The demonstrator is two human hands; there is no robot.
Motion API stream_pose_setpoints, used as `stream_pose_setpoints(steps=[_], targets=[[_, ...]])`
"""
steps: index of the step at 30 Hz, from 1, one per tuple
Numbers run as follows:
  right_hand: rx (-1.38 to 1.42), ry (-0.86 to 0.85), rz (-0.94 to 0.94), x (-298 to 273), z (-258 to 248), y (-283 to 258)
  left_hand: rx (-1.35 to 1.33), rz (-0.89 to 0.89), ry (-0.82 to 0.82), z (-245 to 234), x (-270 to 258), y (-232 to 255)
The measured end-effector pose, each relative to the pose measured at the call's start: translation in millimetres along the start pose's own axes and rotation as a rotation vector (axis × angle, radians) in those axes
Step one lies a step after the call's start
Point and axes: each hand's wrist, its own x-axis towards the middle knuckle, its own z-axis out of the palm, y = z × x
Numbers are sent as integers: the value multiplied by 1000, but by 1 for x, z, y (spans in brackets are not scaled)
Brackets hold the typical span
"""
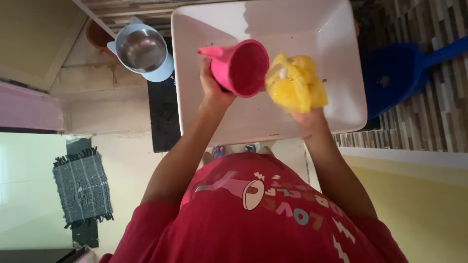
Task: The person washes a blue dustpan, a pink mug, and a small metal bowl at a sink using a yellow sponge and running water, scrubing the surfaces and rinsing them.
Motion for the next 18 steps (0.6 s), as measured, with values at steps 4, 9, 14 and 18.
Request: stream_pose_setpoints(steps=[4, 9, 14, 18], targets=[[-54, 23, -58, -15, 7, -10, -147, -43, -461, -19, -3, 1], [-137, -21, -141, -19, 34, -18, -210, -157, -505, -26, -1, 1], [-138, -28, -208, 3, 45, 6, -156, -94, -249, -11, 4, -14], [-1747, 232, -657, 9, 37, 41, -135, -128, -349, -13, 11, -25]])
